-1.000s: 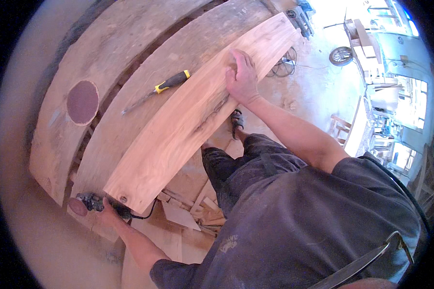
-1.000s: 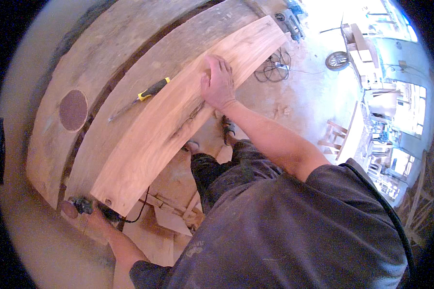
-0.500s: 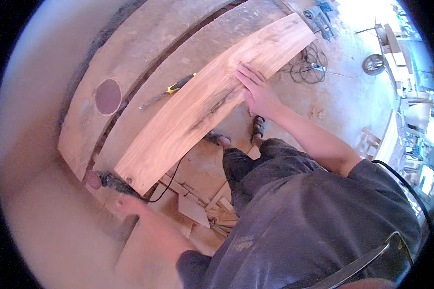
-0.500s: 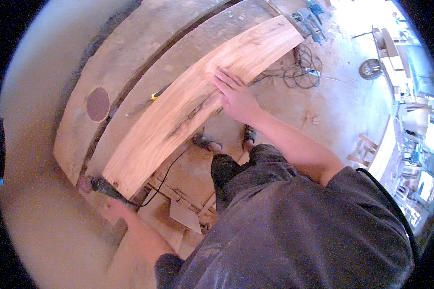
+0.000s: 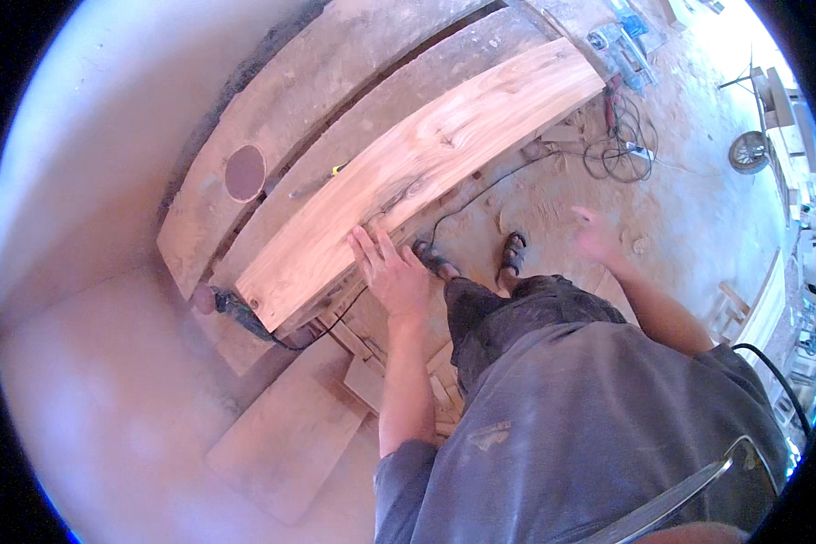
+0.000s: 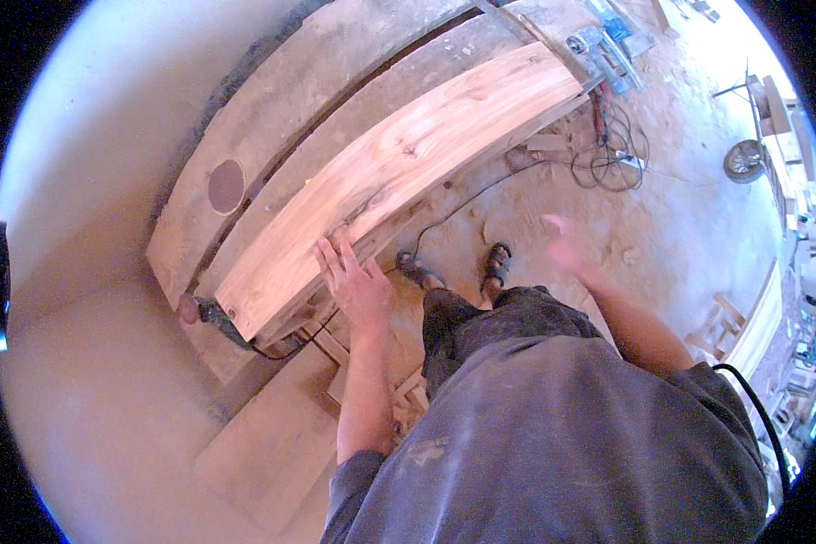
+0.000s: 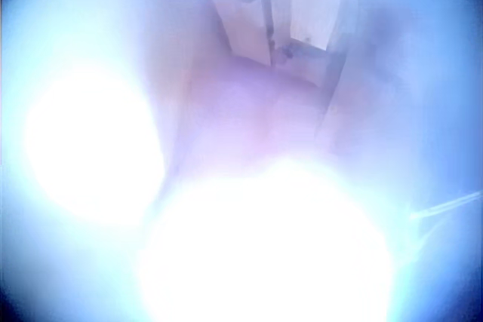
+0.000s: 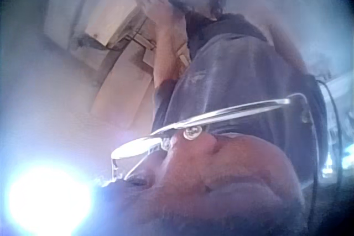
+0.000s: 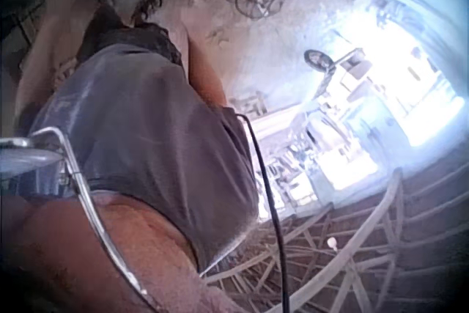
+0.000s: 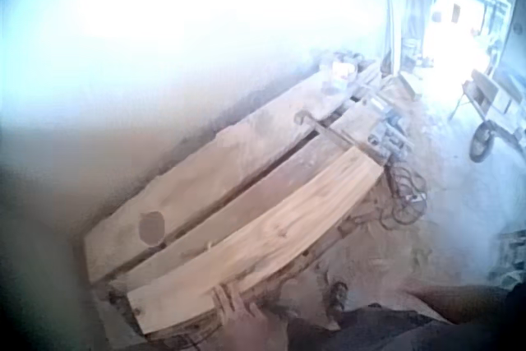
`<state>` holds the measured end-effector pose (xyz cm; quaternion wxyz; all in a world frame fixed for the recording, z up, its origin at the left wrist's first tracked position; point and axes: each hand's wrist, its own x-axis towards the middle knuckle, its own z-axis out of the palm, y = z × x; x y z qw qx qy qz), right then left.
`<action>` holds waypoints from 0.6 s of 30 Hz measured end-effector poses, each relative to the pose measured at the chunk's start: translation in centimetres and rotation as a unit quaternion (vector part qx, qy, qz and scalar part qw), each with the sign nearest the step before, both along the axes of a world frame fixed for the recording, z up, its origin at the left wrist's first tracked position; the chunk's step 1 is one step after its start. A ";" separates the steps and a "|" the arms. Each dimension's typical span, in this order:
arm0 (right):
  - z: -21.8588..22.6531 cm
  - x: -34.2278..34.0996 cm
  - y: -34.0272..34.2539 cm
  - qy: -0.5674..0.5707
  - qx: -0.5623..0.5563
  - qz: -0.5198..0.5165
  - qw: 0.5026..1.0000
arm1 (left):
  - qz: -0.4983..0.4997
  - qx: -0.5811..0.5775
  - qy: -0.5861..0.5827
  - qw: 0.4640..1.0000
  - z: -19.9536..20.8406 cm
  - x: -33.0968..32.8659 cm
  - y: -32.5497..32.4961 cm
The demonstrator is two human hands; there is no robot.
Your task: The person uses a chisel and hammer to carve a groove into a wooden plank. They repeatedly strike the chisel to remove wood chips and deepen the cut along the plank's length.
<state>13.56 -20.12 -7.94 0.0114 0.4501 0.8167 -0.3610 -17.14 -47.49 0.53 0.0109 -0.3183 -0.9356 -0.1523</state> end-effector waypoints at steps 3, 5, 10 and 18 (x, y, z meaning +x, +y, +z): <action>0.8 0.6 4.2 0.001 -0.023 -0.082 0.996 | -0.014 -0.029 0.000 0.999 1.1 0.2 0.4; 1.8 -1.0 4.9 0.017 -0.021 -0.078 0.997 | -0.027 -0.048 -0.005 0.998 2.2 0.1 0.4; -0.6 0.0 8.8 0.038 0.085 -0.060 0.994 | -0.078 -0.089 -0.009 0.993 0.2 -0.5 0.9; 6.1 -2.8 18.9 0.067 0.041 -0.127 0.989 | 0.018 -0.025 -0.032 0.999 0.8 0.7 1.4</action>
